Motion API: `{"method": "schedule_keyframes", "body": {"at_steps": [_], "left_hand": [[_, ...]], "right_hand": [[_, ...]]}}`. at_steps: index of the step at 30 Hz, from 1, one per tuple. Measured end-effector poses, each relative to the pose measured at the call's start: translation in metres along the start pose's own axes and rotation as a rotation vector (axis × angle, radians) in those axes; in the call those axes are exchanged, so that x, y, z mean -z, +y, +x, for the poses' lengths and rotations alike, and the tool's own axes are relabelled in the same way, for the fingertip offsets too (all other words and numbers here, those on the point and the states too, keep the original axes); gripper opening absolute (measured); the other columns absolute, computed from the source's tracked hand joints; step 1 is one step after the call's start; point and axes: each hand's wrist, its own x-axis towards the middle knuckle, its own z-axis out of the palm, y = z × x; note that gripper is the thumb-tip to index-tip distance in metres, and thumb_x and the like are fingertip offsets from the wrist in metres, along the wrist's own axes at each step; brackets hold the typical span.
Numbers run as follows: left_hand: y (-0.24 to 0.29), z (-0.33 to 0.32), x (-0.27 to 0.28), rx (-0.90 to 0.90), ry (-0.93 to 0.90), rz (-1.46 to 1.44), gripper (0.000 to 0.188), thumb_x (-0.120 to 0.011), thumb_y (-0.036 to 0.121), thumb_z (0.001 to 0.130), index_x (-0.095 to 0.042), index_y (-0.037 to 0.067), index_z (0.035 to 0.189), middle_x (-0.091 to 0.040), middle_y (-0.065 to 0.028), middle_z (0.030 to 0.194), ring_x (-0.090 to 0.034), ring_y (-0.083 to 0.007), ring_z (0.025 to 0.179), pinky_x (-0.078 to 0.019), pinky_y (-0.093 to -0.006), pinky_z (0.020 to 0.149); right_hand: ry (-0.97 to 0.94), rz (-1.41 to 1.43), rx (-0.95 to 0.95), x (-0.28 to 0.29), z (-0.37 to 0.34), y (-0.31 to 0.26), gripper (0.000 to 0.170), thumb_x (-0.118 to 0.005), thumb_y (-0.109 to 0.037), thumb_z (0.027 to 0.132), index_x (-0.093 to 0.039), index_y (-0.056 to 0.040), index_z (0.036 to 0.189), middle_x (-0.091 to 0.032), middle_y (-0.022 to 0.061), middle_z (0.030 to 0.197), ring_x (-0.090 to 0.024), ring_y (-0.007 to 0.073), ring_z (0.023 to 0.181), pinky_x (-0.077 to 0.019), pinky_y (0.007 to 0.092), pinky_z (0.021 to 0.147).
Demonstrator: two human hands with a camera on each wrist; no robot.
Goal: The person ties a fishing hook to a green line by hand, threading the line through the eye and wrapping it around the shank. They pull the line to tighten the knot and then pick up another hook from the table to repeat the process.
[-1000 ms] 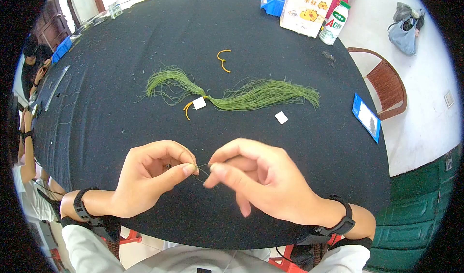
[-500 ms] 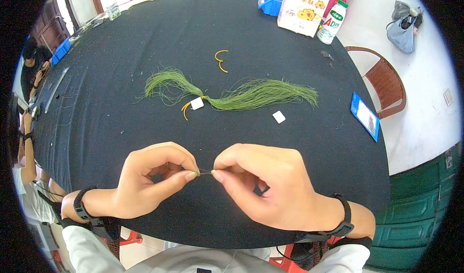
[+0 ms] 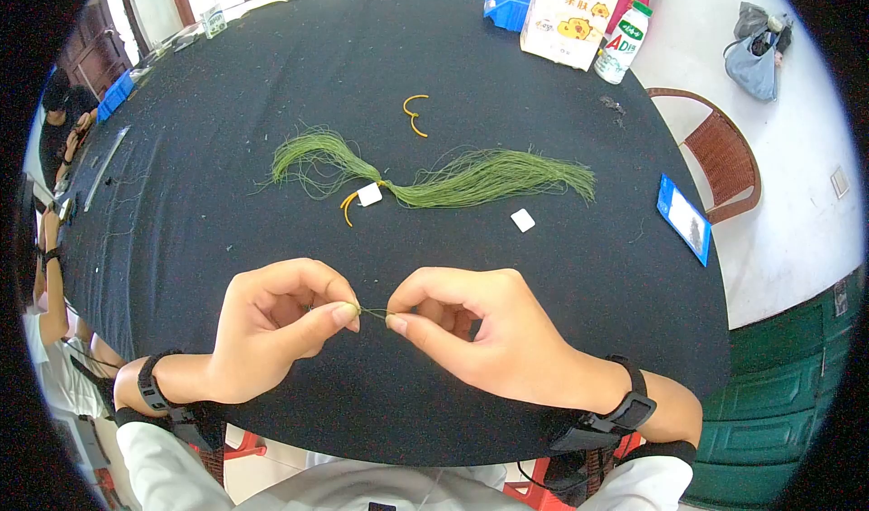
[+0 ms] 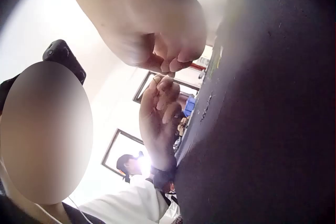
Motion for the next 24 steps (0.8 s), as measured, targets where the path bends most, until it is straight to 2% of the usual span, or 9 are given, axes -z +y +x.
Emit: {"method": "schedule_keyframes", "body": {"at_steps": [2,5,8,10,13,17,20,22,24], "left_hand": [[0.001,0.001,0.0,0.027,0.01,-0.018,0.01,-0.061,0.005,0.088,-0.061,-0.002,0.095,-0.063,-0.0047,0.082,-0.047,-0.0016,0.058,-0.0329,-0.0166,0.046],[0.003,0.001,-0.001,0.054,0.025,-0.028,0.01,-0.061,0.005,0.088,-0.061,-0.002,0.095,-0.063,-0.0046,0.082,-0.046,-0.0017,0.057,-0.0324,-0.0166,0.045],[0.001,0.0,-0.001,0.021,0.036,-0.011,0.009,-0.061,0.004,0.088,-0.061,-0.002,0.095,-0.062,-0.0046,0.083,-0.049,-0.0021,0.059,-0.034,-0.0166,0.046],[-0.001,0.0,-0.001,-0.021,0.043,0.06,0.009,-0.061,0.002,0.087,-0.061,-0.002,0.095,-0.062,-0.005,0.085,-0.05,-0.0026,0.061,-0.0352,-0.0167,0.047],[-0.01,0.0,-0.001,-0.18,0.058,0.094,0.008,-0.061,-0.002,0.086,-0.061,-0.002,0.094,-0.06,-0.0057,0.089,-0.052,-0.003,0.063,-0.0366,-0.0164,0.049],[-0.008,0.001,0.005,-0.333,0.022,0.406,0.011,-0.062,-0.006,0.082,-0.061,-0.003,0.092,-0.059,-0.007,0.09,-0.048,-0.0017,0.06,-0.0351,-0.0168,0.049],[-0.004,0.002,0.006,-0.51,0.021,0.621,0.015,-0.064,-0.007,0.077,-0.061,-0.003,0.09,-0.06,-0.008,0.087,-0.044,-0.0019,0.055,-0.0332,-0.0178,0.046],[-0.004,0.004,0.005,-0.649,0.038,0.72,0.018,-0.065,-0.008,0.073,-0.062,-0.002,0.09,-0.061,-0.0088,0.085,-0.041,-0.0028,0.052,-0.0318,-0.0186,0.044],[-0.007,0.005,0.004,-0.706,0.058,0.734,0.02,-0.066,-0.009,0.071,-0.062,-0.002,0.089,-0.061,-0.0093,0.084,-0.04,-0.0037,0.05,-0.0311,-0.0189,0.043]], "right_hand": [[-0.022,-0.023,-0.024,-0.001,-0.001,-0.005,0.006,-0.061,-0.003,0.086,-0.065,-0.0003,0.089,-0.058,-0.0003,0.066,-0.052,0.0031,0.054,-0.0381,0.0189,0.049],[-0.027,-0.114,0.021,-0.003,-0.001,-0.006,0.005,-0.062,-0.003,0.085,-0.065,-0.0008,0.089,-0.06,0.0003,0.066,-0.053,0.0032,0.054,-0.039,0.0191,0.049],[0.035,-0.108,0.092,-0.01,-0.003,-0.002,0.004,-0.065,-0.008,0.085,-0.063,-0.0048,0.087,-0.053,0.0003,0.055,-0.044,0.0026,0.048,-0.0348,0.0214,0.044],[0.067,-0.164,0.146,-0.012,-0.004,-0.002,0.005,-0.066,-0.008,0.083,-0.063,-0.0046,0.086,-0.054,0.0023,0.055,-0.046,0.0057,0.046,-0.0362,0.0226,0.044],[0.103,-0.263,0.233,-0.014,-0.007,-0.004,0.006,-0.068,-0.007,0.08,-0.063,-0.0043,0.084,-0.056,0.0048,0.057,-0.05,0.011,0.045,-0.0385,0.0245,0.044],[0.165,-0.355,0.378,-0.018,-0.009,-0.006,0.009,-0.07,-0.005,0.076,-0.063,-0.0034,0.082,-0.059,0.0059,0.06,-0.055,0.0173,0.046,-0.043,0.028,0.045],[0.222,-0.449,0.515,-0.021,-0.009,-0.004,0.012,-0.071,-0.005,0.074,-0.063,-0.0033,0.083,-0.06,0.0063,0.062,-0.057,0.0193,0.047,-0.0454,0.0304,0.045],[0.219,-0.487,0.535,-0.021,-0.01,-0.004,0.014,-0.072,-0.005,0.074,-0.063,-0.0029,0.084,-0.059,0.0067,0.061,-0.057,0.0199,0.048,-0.0458,0.0306,0.045],[0.216,-0.527,0.545,-0.021,-0.013,-0.005,0.015,-0.072,-0.005,0.073,-0.063,-0.0026,0.085,-0.059,0.0069,0.061,-0.058,0.0202,0.049,-0.0458,0.0303,0.044]]}}
